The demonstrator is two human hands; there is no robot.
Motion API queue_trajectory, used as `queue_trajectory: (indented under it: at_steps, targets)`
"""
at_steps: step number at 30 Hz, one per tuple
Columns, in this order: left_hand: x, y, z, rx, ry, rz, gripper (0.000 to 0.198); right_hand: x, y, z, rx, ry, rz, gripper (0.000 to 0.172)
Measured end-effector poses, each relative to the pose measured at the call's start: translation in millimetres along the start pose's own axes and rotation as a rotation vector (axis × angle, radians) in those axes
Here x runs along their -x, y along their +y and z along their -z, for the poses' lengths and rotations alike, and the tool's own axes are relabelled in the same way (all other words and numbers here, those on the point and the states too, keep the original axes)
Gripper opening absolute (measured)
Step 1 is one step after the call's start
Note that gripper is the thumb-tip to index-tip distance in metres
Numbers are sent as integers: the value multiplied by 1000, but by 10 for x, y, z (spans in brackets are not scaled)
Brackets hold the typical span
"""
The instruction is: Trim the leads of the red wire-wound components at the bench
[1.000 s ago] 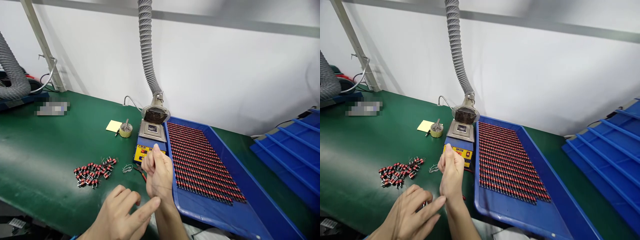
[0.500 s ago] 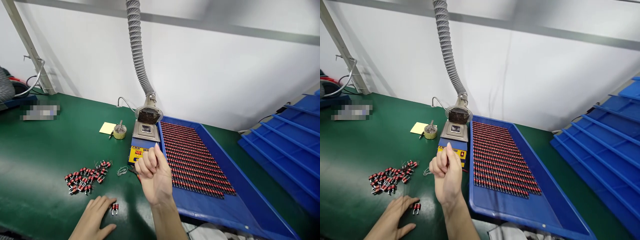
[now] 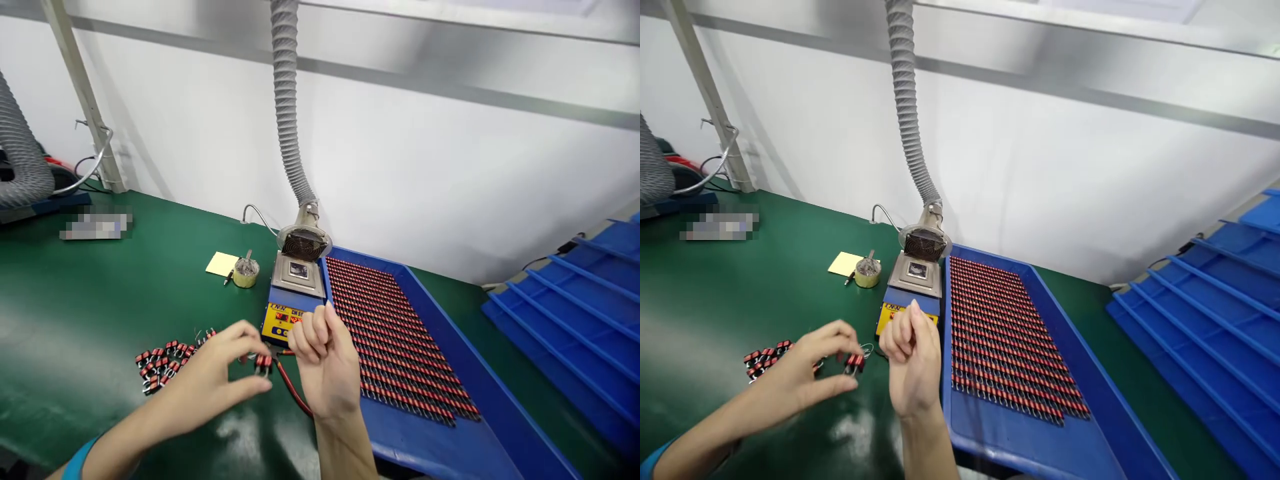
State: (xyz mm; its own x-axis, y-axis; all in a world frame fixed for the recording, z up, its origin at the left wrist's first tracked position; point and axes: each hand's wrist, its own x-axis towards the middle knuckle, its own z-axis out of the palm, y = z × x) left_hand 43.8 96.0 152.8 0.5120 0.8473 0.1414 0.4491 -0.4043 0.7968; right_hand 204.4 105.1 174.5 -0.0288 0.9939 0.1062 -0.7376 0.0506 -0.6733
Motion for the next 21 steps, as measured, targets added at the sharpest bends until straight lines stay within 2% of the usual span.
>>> queue_trajectory:
  at_steps: [3,6,9,13,16,21]
  targets:
    - [-278,315,194,80,148,-175,16,-10,-13,23,171,26,90,33]
    - [-416,436,184,171,212,-256,18,-5,-38,57,287,-55,63,16]
    - [-472,435,98,267,215,-271,20,-4,-70,95,206,-124,12,12]
    - [-510,398,49,391,185,-301,25,-35,-88,130,99,-121,2,15]
    - [-547,355,50,494,187,-266,27,-68,-59,140,91,-98,0,16]
    - [-628,273,-26,831,246,-194,7,-98,62,108,110,-3,35,17]
